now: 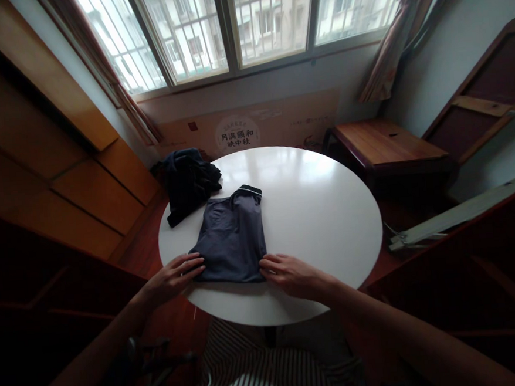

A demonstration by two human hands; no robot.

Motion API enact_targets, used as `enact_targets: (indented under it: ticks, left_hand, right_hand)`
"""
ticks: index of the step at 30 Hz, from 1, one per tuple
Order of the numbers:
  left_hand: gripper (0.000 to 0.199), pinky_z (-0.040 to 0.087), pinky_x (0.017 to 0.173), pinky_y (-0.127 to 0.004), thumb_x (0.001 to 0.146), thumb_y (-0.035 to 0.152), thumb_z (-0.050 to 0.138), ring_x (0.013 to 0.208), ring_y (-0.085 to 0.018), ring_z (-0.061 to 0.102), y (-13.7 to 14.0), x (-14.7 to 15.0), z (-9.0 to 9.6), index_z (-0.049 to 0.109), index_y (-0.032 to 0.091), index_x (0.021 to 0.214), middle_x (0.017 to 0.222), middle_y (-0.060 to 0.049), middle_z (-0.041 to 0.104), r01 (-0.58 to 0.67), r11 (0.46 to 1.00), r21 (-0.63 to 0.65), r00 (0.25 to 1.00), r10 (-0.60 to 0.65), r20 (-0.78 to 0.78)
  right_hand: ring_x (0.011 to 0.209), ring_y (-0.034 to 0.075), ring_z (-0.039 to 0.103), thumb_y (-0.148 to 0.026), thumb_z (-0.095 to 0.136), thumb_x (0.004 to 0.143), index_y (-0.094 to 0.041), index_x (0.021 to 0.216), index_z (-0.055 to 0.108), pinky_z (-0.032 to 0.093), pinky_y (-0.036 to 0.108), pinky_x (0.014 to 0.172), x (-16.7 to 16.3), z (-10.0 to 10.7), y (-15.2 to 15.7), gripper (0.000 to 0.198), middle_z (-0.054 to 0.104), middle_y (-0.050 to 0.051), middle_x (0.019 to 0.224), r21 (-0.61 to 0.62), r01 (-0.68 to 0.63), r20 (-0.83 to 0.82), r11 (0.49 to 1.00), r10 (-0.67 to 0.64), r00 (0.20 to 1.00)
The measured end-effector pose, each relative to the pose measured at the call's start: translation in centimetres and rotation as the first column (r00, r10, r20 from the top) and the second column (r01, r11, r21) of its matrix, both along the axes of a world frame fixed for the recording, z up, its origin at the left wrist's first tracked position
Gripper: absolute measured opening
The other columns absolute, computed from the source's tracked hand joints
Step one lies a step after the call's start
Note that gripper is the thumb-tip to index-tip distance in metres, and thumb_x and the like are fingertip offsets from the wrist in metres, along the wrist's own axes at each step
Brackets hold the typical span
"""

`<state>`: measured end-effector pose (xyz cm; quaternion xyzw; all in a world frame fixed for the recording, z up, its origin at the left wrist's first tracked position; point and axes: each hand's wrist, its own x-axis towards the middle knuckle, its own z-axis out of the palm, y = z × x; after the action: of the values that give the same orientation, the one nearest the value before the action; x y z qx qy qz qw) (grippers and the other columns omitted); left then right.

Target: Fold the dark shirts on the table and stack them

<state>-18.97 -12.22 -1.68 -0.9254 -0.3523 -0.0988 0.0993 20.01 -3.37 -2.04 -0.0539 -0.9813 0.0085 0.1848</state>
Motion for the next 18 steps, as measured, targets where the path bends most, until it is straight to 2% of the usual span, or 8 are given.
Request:
enact_targets:
  ticks: [4, 7, 9, 11, 13, 14, 16, 18]
  left_hand:
    - [0.032, 0.046, 0.111, -0.048, 0.095, 0.006, 0.047, 0.134, -0.025, 0.051, 0.8, 0.6, 0.4, 0.062, 0.016, 0.123, 0.13, -0.013, 0.064, 0.051, 0.999, -0.019, 0.992, -0.049, 0.115]
    - [0.027, 0.046, 0.111, -0.046, 0.097, 0.009, 0.045, 0.133, -0.023, 0.053, 0.7, 0.7, 0.3, 0.06, 0.016, 0.119, 0.13, -0.014, 0.065, 0.077, 0.991, -0.106, 0.959, -0.045, 0.278]
    - [0.025, 0.047, 0.109, -0.046, 0.099, 0.011, 0.043, 0.129, -0.023, 0.056, 0.4, 0.7, 0.4, 0.059, 0.017, 0.117, 0.126, -0.014, 0.067, 0.077, 0.985, -0.152, 0.899, -0.003, 0.439]
    - [0.023, 0.053, 0.101, -0.043, 0.101, 0.016, 0.042, 0.119, -0.023, 0.064, 0.2, 0.9, 0.9, 0.058, 0.017, 0.117, 0.116, -0.014, 0.071, 0.032, 0.98, -0.195, 0.811, 0.089, 0.578]
    - [0.02, 0.059, 0.079, -0.031, 0.101, 0.024, 0.046, 0.092, -0.02, 0.072, 0.3, 1.4, 2.6, 0.061, 0.017, 0.112, 0.097, -0.01, 0.074, -0.067, 0.972, -0.227, 0.698, 0.208, 0.685]
    - [0.02, 0.057, 0.066, -0.025, 0.1, 0.029, 0.05, 0.076, -0.017, 0.071, 0.5, 2.0, 3.9, 0.063, 0.017, 0.109, 0.087, -0.007, 0.073, -0.126, 0.963, -0.239, 0.625, 0.264, 0.735]
    - [0.024, 0.048, 0.051, -0.019, 0.095, 0.038, 0.059, 0.058, -0.011, 0.062, 1.4, 3.4, 7.3, 0.066, 0.017, 0.102, 0.072, -0.001, 0.067, -0.199, 0.946, -0.255, 0.448, 0.32, 0.835]
    - [0.029, 0.048, 0.055, -0.019, 0.09, 0.044, 0.065, 0.062, -0.011, 0.061, 3.1, 5.3, 11.4, 0.068, 0.017, 0.1, 0.076, 0.0, 0.066, -0.174, 0.95, -0.259, 0.263, 0.298, 0.918]
  right_hand:
    - [0.123, 0.023, 0.057, -0.002, 0.049, 0.091, -0.013, 0.106, 0.07, 0.05, 0.046, 0.102, 0.0, -0.3, 0.6, 0.028, 0.069, 0.013, 0.118, -0.001, 0.01, -0.054, 1.0, -0.01, 0.998]
    - [0.133, 0.021, 0.051, -0.001, 0.045, 0.093, -0.016, 0.112, 0.068, 0.041, 0.05, 0.112, 0.4, -0.1, 0.5, 0.034, 0.068, 0.011, 0.125, -0.087, -0.002, -0.094, 0.996, -0.006, 0.996]
    - [0.132, 0.019, 0.052, -0.003, 0.043, 0.095, -0.017, 0.119, 0.064, 0.04, 0.049, 0.114, 0.7, 0.5, 0.3, 0.034, 0.069, 0.01, 0.124, -0.189, -0.038, -0.155, 0.981, 0.009, 0.988]
    - [0.131, 0.018, 0.054, -0.007, 0.044, 0.098, -0.018, 0.126, 0.059, 0.043, 0.046, 0.112, 0.9, 1.7, 0.1, 0.034, 0.068, 0.011, 0.125, -0.328, -0.064, -0.255, 0.943, -0.023, 0.967]
    - [0.124, 0.018, 0.059, -0.013, 0.047, 0.099, -0.02, 0.128, 0.056, 0.051, 0.041, 0.104, 1.0, 3.7, -0.1, 0.031, 0.067, 0.011, 0.127, -0.451, -0.066, -0.379, 0.89, -0.124, 0.917]
    - [0.116, 0.018, 0.064, -0.016, 0.049, 0.099, -0.021, 0.125, 0.057, 0.056, 0.037, 0.095, 0.9, 5.1, -0.2, 0.027, 0.069, 0.009, 0.122, -0.49, -0.05, -0.456, 0.87, -0.207, 0.865]
    - [0.086, 0.015, 0.071, -0.022, 0.056, 0.098, -0.023, 0.113, 0.06, 0.058, 0.027, 0.071, 0.4, 8.2, -0.1, 0.015, 0.073, 0.003, 0.098, -0.535, -0.017, -0.607, 0.844, -0.37, 0.704]
    - [0.057, 0.009, 0.06, -0.029, 0.06, 0.096, -0.023, 0.102, 0.059, 0.047, 0.02, 0.049, -0.3, 11.9, 0.5, 0.008, 0.063, -0.005, 0.07, -0.57, -0.046, -0.718, 0.821, -0.469, 0.515]
